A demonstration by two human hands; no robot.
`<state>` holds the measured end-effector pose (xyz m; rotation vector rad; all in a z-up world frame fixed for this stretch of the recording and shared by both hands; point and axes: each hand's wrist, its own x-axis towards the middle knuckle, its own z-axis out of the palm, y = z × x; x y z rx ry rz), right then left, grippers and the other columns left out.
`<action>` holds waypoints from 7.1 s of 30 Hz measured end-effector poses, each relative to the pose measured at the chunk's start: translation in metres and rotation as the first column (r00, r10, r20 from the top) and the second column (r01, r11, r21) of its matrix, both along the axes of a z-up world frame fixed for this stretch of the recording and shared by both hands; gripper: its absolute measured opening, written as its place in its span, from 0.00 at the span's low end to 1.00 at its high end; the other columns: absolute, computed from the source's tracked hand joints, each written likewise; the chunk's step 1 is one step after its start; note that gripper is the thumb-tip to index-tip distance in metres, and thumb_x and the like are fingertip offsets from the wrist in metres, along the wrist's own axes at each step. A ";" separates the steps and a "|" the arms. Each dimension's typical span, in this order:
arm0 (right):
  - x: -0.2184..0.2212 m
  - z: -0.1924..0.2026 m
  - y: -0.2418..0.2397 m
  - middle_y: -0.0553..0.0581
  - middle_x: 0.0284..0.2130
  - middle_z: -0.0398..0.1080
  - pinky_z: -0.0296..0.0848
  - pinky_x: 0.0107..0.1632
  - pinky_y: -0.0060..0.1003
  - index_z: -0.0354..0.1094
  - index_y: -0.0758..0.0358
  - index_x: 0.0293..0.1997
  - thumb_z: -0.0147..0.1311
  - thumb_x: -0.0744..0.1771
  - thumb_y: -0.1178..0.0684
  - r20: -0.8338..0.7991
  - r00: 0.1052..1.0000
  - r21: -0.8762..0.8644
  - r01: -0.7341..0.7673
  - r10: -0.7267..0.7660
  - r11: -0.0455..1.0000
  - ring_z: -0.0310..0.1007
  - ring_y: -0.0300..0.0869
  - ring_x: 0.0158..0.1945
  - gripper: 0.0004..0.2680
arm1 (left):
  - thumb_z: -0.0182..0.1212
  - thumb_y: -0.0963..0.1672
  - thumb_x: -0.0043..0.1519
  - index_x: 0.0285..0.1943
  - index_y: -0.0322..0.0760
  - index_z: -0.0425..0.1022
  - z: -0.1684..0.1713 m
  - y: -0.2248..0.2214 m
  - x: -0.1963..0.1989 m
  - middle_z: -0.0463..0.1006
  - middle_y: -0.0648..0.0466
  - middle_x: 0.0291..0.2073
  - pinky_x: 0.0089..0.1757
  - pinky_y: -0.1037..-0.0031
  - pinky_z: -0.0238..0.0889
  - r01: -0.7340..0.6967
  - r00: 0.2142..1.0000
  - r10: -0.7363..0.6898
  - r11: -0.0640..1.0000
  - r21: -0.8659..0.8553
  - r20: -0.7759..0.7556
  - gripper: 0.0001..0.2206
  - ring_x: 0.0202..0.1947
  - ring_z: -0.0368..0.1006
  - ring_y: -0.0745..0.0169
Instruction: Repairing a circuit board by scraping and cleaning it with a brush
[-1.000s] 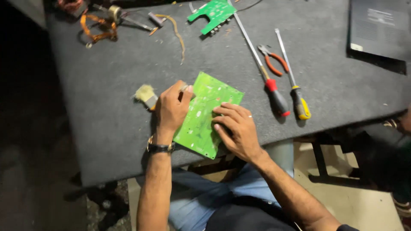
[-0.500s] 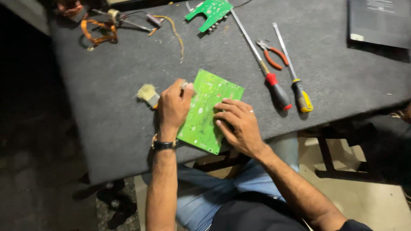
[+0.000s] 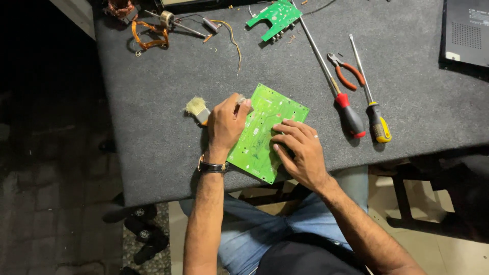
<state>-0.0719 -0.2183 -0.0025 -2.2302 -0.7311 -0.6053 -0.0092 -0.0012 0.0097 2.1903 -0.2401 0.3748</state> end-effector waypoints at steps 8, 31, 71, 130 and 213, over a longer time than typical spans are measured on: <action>0.000 0.000 0.000 0.52 0.50 0.77 0.65 0.63 0.48 0.76 0.54 0.43 0.59 0.68 0.53 -0.012 1.000 -0.014 0.004 -0.004 1.000 0.74 0.53 0.60 0.03 | 0.52 0.49 0.69 0.33 0.42 0.70 0.005 -0.002 -0.002 0.74 0.46 0.21 0.29 0.58 0.66 0.002 0.999 -0.001 1.000 0.004 -0.044 0.13 0.25 0.75 0.45; 0.001 -0.003 0.000 0.52 0.50 0.77 0.64 0.63 0.48 0.76 0.53 0.43 0.59 0.68 0.52 -0.015 1.000 -0.022 0.003 -0.003 1.000 0.74 0.52 0.61 0.03 | 0.51 0.50 0.67 0.32 0.39 0.66 -0.002 0.002 0.007 0.73 0.38 0.22 0.29 0.50 0.64 0.059 0.998 -0.057 0.997 0.046 -0.036 0.15 0.29 0.76 0.31; 0.034 -0.011 -0.086 0.47 0.56 0.74 0.51 0.74 0.52 0.74 0.46 0.53 0.64 0.60 0.54 -0.048 0.985 -0.258 -0.173 0.166 0.951 0.69 0.45 0.66 0.16 | 0.58 0.50 0.61 0.37 0.34 0.78 0.006 -0.023 -0.027 0.78 0.45 0.19 0.11 0.74 0.68 -0.365 0.916 0.246 0.840 -0.401 -0.317 0.15 0.12 0.74 0.55; 0.175 0.011 0.000 0.58 0.24 0.70 0.71 0.36 0.41 0.73 0.55 0.36 0.59 0.69 0.54 -0.332 0.924 -0.095 -0.232 0.189 0.968 0.76 0.55 0.32 0.03 | 0.50 0.55 0.67 0.46 0.54 0.73 -0.002 0.005 0.102 0.83 0.49 0.31 0.40 0.47 0.71 0.015 0.995 0.006 0.977 0.212 -0.101 0.11 0.35 0.81 0.36; 0.167 0.002 0.000 0.57 0.21 0.68 0.72 0.34 0.41 0.69 0.52 0.34 0.56 0.69 0.52 -0.298 0.924 -0.119 -0.285 0.240 0.951 0.75 0.54 0.29 0.05 | 0.55 0.55 0.66 0.45 0.53 0.76 0.005 0.006 0.098 0.82 0.51 0.28 0.39 0.49 0.72 0.009 0.992 0.018 0.977 0.212 -0.125 0.11 0.35 0.81 0.39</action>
